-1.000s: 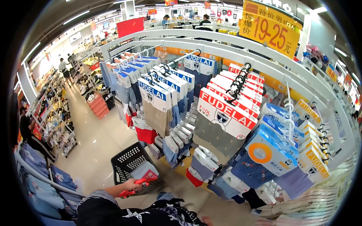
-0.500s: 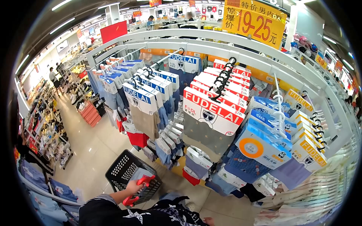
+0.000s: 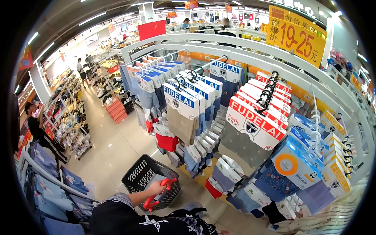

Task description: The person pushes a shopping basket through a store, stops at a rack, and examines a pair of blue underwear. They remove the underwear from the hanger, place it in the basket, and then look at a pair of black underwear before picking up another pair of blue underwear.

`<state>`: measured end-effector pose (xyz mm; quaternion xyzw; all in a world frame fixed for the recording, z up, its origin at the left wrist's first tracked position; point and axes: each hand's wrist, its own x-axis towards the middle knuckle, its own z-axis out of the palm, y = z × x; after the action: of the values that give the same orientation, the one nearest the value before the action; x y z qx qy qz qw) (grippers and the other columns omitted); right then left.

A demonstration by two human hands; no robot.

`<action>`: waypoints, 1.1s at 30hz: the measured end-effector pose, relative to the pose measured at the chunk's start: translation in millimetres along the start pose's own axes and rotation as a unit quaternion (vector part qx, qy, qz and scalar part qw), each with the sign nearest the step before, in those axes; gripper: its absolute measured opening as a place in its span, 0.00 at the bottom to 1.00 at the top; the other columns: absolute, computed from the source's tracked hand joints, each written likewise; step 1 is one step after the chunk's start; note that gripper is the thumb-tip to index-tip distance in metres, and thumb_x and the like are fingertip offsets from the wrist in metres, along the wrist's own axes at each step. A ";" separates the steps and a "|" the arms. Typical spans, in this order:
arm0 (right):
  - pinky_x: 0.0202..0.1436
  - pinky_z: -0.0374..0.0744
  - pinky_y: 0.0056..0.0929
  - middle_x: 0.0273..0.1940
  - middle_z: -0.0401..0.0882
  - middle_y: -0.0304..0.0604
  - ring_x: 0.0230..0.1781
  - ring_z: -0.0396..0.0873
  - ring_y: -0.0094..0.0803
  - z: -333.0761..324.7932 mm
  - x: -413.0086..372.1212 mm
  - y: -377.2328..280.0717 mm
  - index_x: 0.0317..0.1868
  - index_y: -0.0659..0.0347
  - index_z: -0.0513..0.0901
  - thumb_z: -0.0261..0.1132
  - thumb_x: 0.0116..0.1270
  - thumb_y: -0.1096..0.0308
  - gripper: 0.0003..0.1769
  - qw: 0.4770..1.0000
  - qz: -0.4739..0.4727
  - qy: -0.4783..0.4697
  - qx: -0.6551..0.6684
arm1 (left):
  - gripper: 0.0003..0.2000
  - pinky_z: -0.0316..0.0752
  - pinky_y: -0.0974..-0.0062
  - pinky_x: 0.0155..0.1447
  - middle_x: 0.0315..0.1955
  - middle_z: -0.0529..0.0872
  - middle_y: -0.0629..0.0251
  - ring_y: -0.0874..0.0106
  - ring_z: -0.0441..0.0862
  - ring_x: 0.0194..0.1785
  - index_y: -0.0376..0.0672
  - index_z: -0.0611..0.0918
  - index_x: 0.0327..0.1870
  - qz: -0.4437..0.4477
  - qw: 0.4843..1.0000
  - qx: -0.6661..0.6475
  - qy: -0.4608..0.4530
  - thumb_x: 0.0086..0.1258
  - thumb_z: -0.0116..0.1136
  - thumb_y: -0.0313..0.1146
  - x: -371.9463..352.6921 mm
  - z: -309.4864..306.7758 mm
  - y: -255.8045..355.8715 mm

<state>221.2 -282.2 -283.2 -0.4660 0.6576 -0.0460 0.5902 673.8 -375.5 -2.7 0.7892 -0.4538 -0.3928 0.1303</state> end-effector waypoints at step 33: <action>0.47 0.71 0.30 0.40 0.79 0.45 0.41 0.76 0.34 -2.3 -12.7 -8.3 0.41 0.57 0.79 0.49 0.60 0.57 0.18 0.998 0.024 0.023 0.049 | 0.18 0.71 0.61 0.43 0.29 0.81 0.51 0.55 0.78 0.36 0.43 0.77 0.40 0.158 0.982 0.102 -0.017 0.51 0.54 0.45 -31.1 60.0 -26.0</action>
<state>222.3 -279.5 -268.1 -0.4195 0.6789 -0.0749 0.5979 636.8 -326.5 -41.1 0.7100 -0.6125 -0.3322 0.1023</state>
